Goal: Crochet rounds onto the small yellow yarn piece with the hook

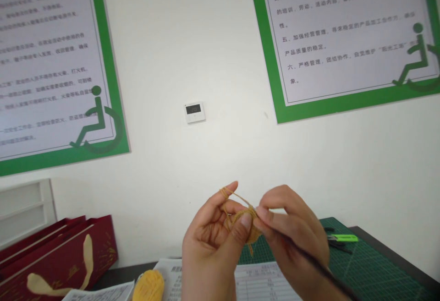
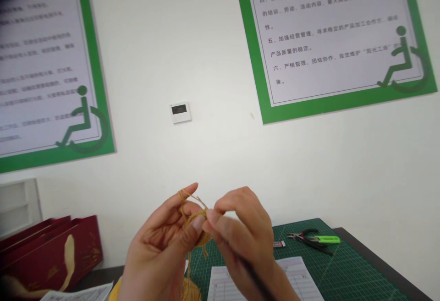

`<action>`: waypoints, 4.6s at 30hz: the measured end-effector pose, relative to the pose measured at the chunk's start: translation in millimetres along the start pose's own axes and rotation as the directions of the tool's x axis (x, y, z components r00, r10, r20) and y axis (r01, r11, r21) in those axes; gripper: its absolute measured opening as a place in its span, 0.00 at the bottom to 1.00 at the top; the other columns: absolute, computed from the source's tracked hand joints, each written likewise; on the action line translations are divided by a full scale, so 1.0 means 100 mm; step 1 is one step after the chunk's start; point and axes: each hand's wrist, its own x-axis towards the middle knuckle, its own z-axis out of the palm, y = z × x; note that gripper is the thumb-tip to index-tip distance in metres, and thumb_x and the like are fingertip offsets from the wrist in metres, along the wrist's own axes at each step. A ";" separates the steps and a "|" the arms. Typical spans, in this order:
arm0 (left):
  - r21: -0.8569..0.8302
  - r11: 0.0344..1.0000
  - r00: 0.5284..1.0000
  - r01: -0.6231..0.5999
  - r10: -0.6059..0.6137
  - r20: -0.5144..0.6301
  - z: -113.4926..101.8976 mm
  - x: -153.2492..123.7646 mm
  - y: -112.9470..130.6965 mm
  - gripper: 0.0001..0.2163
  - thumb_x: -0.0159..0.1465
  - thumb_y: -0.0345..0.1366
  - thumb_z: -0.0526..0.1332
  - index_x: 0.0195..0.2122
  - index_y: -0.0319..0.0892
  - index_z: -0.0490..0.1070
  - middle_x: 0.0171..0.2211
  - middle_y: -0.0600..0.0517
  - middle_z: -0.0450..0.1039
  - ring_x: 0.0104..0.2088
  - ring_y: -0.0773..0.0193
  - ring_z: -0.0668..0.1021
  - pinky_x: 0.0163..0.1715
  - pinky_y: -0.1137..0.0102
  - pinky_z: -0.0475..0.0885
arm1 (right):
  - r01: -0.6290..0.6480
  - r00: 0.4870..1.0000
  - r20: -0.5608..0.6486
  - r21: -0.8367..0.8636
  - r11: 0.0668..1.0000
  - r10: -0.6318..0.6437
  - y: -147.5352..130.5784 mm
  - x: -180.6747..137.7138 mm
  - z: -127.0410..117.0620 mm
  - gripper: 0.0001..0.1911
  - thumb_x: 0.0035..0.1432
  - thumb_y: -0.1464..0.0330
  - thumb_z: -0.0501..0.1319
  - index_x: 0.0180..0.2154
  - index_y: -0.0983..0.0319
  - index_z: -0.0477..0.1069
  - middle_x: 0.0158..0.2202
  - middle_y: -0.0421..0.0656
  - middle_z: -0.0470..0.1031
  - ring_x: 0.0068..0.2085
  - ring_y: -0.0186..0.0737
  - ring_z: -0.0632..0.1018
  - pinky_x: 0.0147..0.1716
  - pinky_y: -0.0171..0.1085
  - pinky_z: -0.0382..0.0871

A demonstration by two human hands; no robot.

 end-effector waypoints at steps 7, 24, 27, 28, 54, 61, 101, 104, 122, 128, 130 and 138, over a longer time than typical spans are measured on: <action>-0.158 0.900 0.907 0.407 -0.377 0.187 -0.08 0.02 0.13 0.22 0.50 0.27 0.78 0.48 0.39 0.85 0.29 0.52 0.76 0.28 0.70 0.79 0.34 0.75 0.75 | -0.127 0.976 -0.129 0.315 0.941 0.175 -0.06 -0.06 0.11 0.10 0.67 0.71 0.60 0.47 0.52 0.75 0.29 0.40 0.74 0.30 0.41 0.75 0.29 0.43 0.72; 0.060 0.997 0.996 0.038 -0.043 0.073 -0.07 0.01 0.03 0.13 0.54 0.28 0.76 0.41 0.46 0.86 0.28 0.52 0.76 0.29 0.68 0.76 0.31 0.74 0.72 | -0.541 0.741 0.110 0.683 0.491 0.663 -0.12 0.03 0.17 0.09 0.69 0.60 0.60 0.37 0.56 0.73 0.35 0.39 0.75 0.37 0.35 0.77 0.38 0.35 0.74; 0.081 0.996 0.997 0.044 -0.048 0.054 -0.07 0.00 0.01 0.15 0.52 0.28 0.77 0.42 0.47 0.86 0.30 0.53 0.75 0.30 0.68 0.77 0.30 0.75 0.73 | -0.455 0.815 -0.023 0.593 0.664 0.579 -0.11 -0.02 0.18 0.05 0.71 0.63 0.59 0.41 0.54 0.74 0.37 0.38 0.78 0.40 0.35 0.79 0.43 0.36 0.75; 0.088 0.995 0.998 0.045 -0.049 0.050 -0.07 0.01 0.00 0.16 0.52 0.28 0.77 0.42 0.46 0.86 0.30 0.53 0.75 0.30 0.68 0.77 0.30 0.76 0.73 | -0.437 0.824 -0.053 0.575 0.691 0.565 -0.10 -0.03 0.18 0.05 0.71 0.64 0.59 0.41 0.54 0.74 0.36 0.38 0.79 0.40 0.35 0.80 0.44 0.35 0.76; 0.100 0.995 0.999 -0.008 0.004 0.037 -0.06 0.01 0.07 0.13 0.52 0.27 0.76 0.39 0.45 0.86 0.27 0.53 0.77 0.27 0.70 0.76 0.27 0.79 0.72 | -0.320 0.932 -0.020 0.421 0.849 0.362 -0.13 0.12 0.00 0.05 0.72 0.68 0.56 0.42 0.56 0.70 0.35 0.38 0.80 0.38 0.34 0.80 0.40 0.34 0.76; 0.126 0.991 0.999 -0.039 0.035 0.038 -0.06 0.01 0.06 0.12 0.54 0.26 0.75 0.39 0.45 0.86 0.28 0.52 0.77 0.27 0.69 0.77 0.29 0.77 0.73 | -0.288 0.950 -0.003 0.375 0.881 0.312 -0.14 0.10 -0.02 0.06 0.72 0.71 0.54 0.43 0.57 0.70 0.37 0.40 0.80 0.40 0.36 0.81 0.40 0.38 0.76; 0.130 0.987 0.995 -0.097 0.094 0.031 0.01 -0.03 0.03 0.15 0.55 0.25 0.74 0.43 0.44 0.84 0.27 0.53 0.76 0.26 0.69 0.75 0.26 0.77 0.72 | -0.386 0.893 -0.175 0.176 0.905 0.415 -0.13 -0.01 -0.03 0.06 0.70 0.68 0.57 0.39 0.58 0.72 0.30 0.40 0.72 0.30 0.36 0.73 0.29 0.36 0.67; 0.086 0.996 0.999 -0.028 0.026 0.030 -0.01 -0.01 0.05 0.14 0.53 0.25 0.75 0.41 0.43 0.85 0.27 0.52 0.77 0.26 0.69 0.75 0.26 0.78 0.71 | -0.629 0.693 0.001 0.491 0.603 0.721 -0.11 0.08 0.00 0.16 0.69 0.58 0.59 0.31 0.60 0.70 0.24 0.37 0.67 0.26 0.34 0.68 0.27 0.34 0.64; -0.034 0.971 0.964 0.237 -0.230 0.133 -0.09 -0.02 0.06 0.18 0.54 0.29 0.77 0.46 0.42 0.85 0.30 0.51 0.77 0.28 0.68 0.77 0.31 0.75 0.74 | 0.229 0.971 -0.012 -0.225 0.947 -0.237 0.02 -0.03 -0.07 0.21 0.55 0.81 0.66 0.45 0.53 0.76 0.32 0.40 0.81 0.32 0.41 0.78 0.34 0.46 0.74; -0.082 0.917 0.905 0.391 -0.367 0.218 -0.17 0.04 0.10 0.19 0.54 0.28 0.76 0.48 0.41 0.84 0.32 0.49 0.78 0.29 0.68 0.78 0.32 0.75 0.74 | -0.113 0.969 -0.165 0.355 0.928 0.182 -0.02 -0.04 0.11 0.08 0.67 0.70 0.62 0.45 0.53 0.76 0.29 0.40 0.75 0.30 0.41 0.76 0.28 0.42 0.72; -0.079 0.920 0.908 0.384 -0.360 0.214 -0.14 0.04 0.13 0.19 0.52 0.28 0.77 0.47 0.41 0.85 0.31 0.49 0.79 0.31 0.66 0.79 0.32 0.75 0.74 | -0.171 0.945 -0.175 0.452 0.875 0.275 -0.05 -0.02 0.16 0.03 0.67 0.67 0.63 0.42 0.54 0.76 0.29 0.40 0.73 0.30 0.40 0.76 0.27 0.40 0.71; -0.068 0.937 0.931 0.344 -0.330 0.158 -0.10 0.01 0.19 0.15 0.50 0.29 0.78 0.40 0.41 0.86 0.31 0.49 0.79 0.31 0.66 0.80 0.33 0.76 0.74 | -0.336 0.856 -0.042 0.712 0.616 0.516 -0.10 0.06 0.12 0.09 0.72 0.63 0.54 0.38 0.55 0.68 0.25 0.37 0.70 0.27 0.37 0.72 0.29 0.37 0.69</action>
